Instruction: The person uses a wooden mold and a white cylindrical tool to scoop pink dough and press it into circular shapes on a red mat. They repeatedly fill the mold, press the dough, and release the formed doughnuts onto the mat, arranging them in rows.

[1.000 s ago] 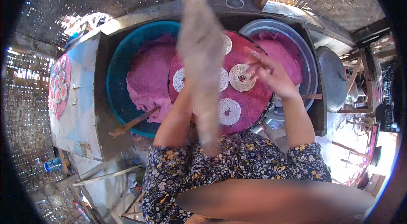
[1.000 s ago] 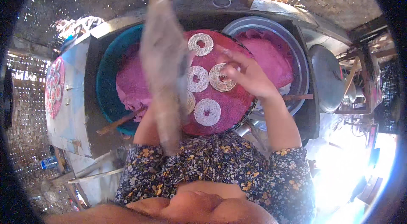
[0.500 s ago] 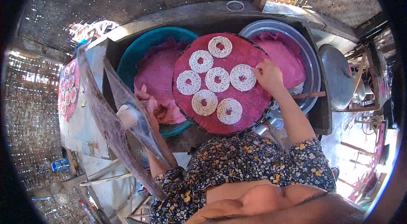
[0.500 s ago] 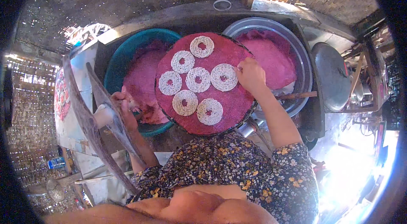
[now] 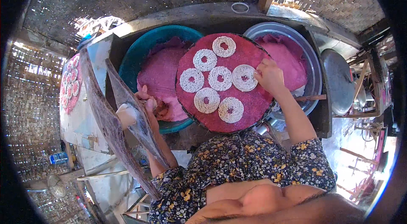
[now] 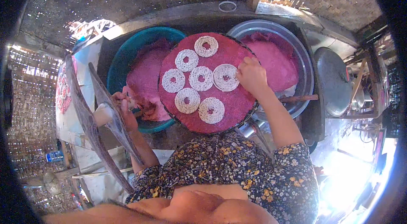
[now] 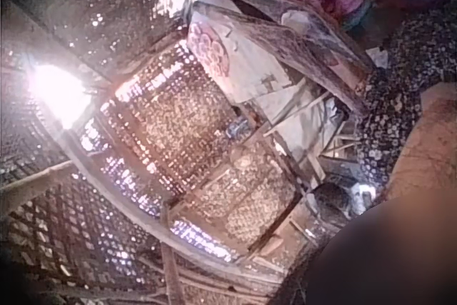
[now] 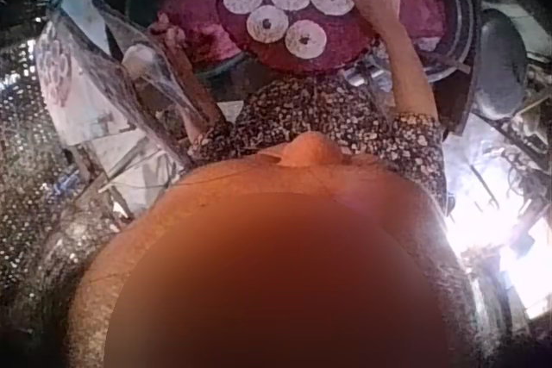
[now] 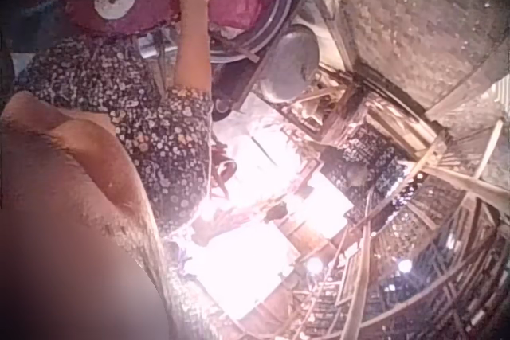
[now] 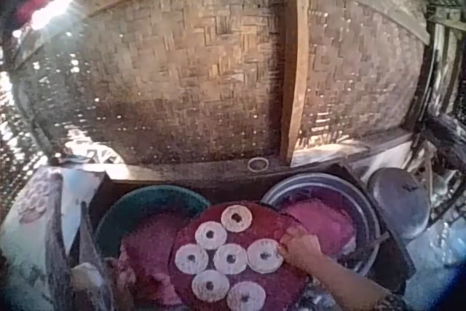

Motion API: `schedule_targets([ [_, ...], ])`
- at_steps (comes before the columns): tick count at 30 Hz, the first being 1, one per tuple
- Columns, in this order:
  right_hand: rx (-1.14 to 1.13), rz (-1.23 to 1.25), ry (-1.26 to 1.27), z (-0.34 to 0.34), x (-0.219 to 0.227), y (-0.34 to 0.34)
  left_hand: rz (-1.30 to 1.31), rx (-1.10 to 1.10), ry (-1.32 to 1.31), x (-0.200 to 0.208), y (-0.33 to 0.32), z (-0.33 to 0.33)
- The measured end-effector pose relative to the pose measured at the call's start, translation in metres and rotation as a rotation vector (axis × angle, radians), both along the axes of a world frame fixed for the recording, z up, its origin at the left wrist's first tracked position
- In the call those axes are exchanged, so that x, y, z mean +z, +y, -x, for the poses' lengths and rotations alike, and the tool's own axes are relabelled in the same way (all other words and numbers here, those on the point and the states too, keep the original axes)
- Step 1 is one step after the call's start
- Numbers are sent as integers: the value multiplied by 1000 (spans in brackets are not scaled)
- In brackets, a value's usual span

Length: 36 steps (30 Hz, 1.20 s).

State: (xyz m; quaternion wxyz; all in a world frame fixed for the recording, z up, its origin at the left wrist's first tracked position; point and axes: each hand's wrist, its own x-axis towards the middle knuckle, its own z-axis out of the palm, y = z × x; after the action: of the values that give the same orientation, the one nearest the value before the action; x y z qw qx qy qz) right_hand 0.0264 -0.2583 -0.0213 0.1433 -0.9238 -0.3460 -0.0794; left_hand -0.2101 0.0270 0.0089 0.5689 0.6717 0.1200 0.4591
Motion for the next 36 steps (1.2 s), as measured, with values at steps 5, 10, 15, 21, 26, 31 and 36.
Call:
schedule_targets([
  [5, -70, 40, 131, -2, 16, 0, 9, -5, -1, 5, -2, -1],
  [10, -53, -77, 62, 6, 15, -10, 44, -9, 3, 1, -1, 0],
  [15, -74, 11, 161, 40, 35, -41, 38, -19, -18, 2, 1, 7],
  [21, -75, 57, 165, 60, 23, -60, 82, -98, -51, 0, 1, -1],
  [26, -92, 43, 165, 61, 14, -54, -23, -41, -23, 9, -11, -7],
  [31, -82, 17, 168, 62, 18, -51, -73, 2, 84, 13, -15, -1],
  [36, -66, -142, 120, 66, 28, -59, -167, -67, 97, -6, -6, -13],
])
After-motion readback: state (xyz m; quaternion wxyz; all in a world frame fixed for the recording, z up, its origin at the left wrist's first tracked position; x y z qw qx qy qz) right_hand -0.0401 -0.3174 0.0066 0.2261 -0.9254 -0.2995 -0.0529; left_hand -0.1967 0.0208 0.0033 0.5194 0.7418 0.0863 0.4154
